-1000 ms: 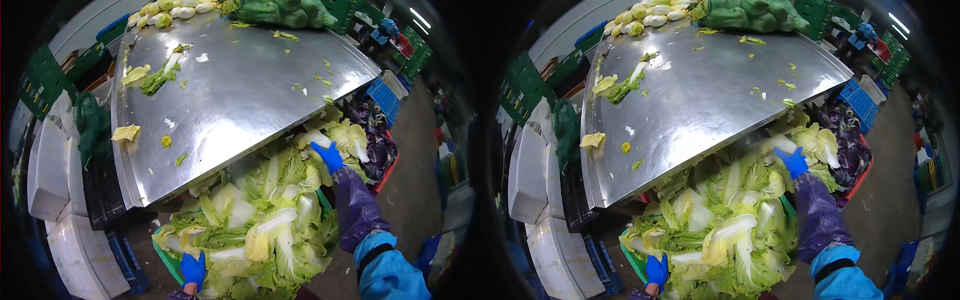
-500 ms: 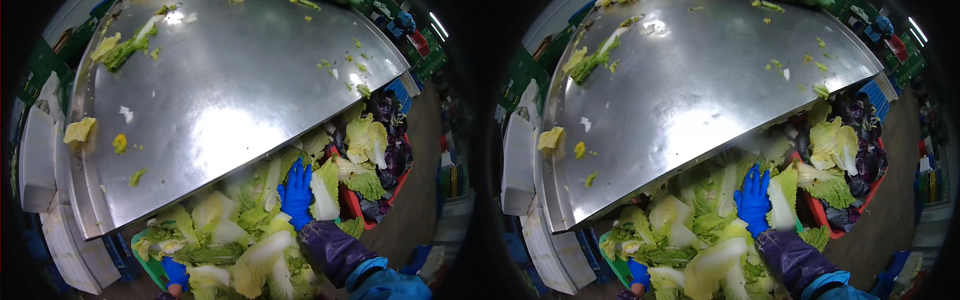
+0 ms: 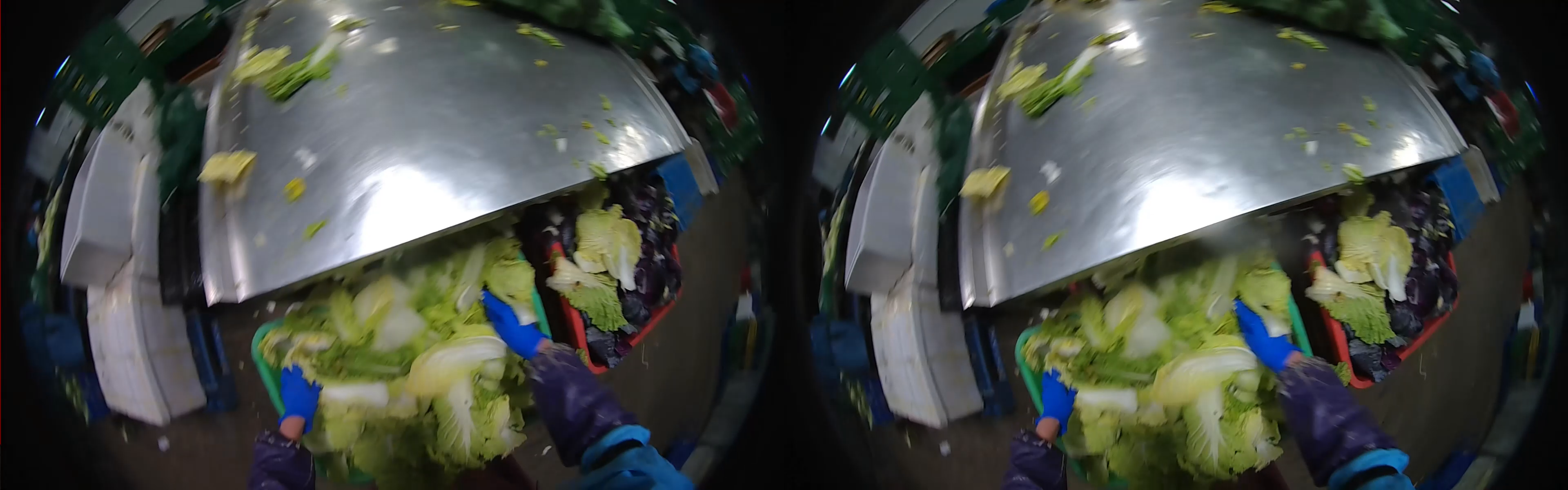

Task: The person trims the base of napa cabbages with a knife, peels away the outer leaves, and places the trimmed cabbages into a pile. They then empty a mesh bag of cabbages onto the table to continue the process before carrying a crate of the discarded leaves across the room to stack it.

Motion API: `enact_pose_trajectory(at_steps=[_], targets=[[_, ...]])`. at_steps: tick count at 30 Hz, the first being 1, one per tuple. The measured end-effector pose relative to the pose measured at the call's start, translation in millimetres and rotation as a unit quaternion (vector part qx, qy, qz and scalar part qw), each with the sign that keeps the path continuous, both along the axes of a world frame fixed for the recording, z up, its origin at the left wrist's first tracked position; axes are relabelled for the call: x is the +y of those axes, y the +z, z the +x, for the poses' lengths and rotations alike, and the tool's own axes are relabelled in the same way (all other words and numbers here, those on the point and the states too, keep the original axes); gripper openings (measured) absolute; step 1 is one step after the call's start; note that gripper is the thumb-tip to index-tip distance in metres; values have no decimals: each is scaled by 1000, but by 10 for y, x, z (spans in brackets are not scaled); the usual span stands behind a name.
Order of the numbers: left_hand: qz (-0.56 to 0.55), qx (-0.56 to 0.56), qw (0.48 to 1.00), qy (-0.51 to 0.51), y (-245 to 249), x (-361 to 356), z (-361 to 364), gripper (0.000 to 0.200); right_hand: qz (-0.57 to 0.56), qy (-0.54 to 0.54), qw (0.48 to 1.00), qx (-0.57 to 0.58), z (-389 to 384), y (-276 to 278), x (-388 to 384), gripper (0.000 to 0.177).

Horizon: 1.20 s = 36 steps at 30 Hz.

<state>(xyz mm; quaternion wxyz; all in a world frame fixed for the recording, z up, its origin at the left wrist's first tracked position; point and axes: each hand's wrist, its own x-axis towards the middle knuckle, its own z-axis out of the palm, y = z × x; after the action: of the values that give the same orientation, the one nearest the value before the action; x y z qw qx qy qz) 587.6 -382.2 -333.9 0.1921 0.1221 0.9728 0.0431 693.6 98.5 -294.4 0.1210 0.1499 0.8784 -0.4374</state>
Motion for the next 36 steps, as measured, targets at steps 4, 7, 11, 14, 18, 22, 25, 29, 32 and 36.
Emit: enact_pose_trajectory(at_steps=[4, 7, 11, 14, 18, 22, 25, 29, 32, 36], targets=[[268, -18, 961, 71, 1189, 142, 60, 64, -51, -69, 969, 231, 289, 715, 112, 49], [319, -20, 932, 171, 1315, -262, 146, 57, -204, -316, 915, 146, 404, 1194, 73, 47], [389, -50, 824, 408, 629, -870, 434, 48, -432, -281, 855, 61, 420, 1503, -143, 55], [428, -251, 693, 523, 73, -918, 653, 48, -531, -271, 800, -62, 442, 1336, -171, 57], [529, -319, 583, 528, -603, -910, 814, 39, 432, 63, 899, 25, 683, 894, 10, 53], [383, -153, 748, 520, -432, -833, 871, 32, -106, -329, 938, 32, 920, -4, 516, 36], [322, -79, 784, 525, 14, -940, 836, 30, -208, -320, 924, 27, 798, -217, 637, 27], [401, -152, 714, 554, 806, -1033, 552, 23, -130, -301, 940, 98, 627, -816, 997, 23], [527, -224, 616, 541, 1098, -847, 332, 23, -60, -319, 945, 48, 616, -922, 1073, 13], [369, -198, 808, 414, 775, -557, 614, 42, -28, -339, 939, 55, 793, -598, 766, 13]])
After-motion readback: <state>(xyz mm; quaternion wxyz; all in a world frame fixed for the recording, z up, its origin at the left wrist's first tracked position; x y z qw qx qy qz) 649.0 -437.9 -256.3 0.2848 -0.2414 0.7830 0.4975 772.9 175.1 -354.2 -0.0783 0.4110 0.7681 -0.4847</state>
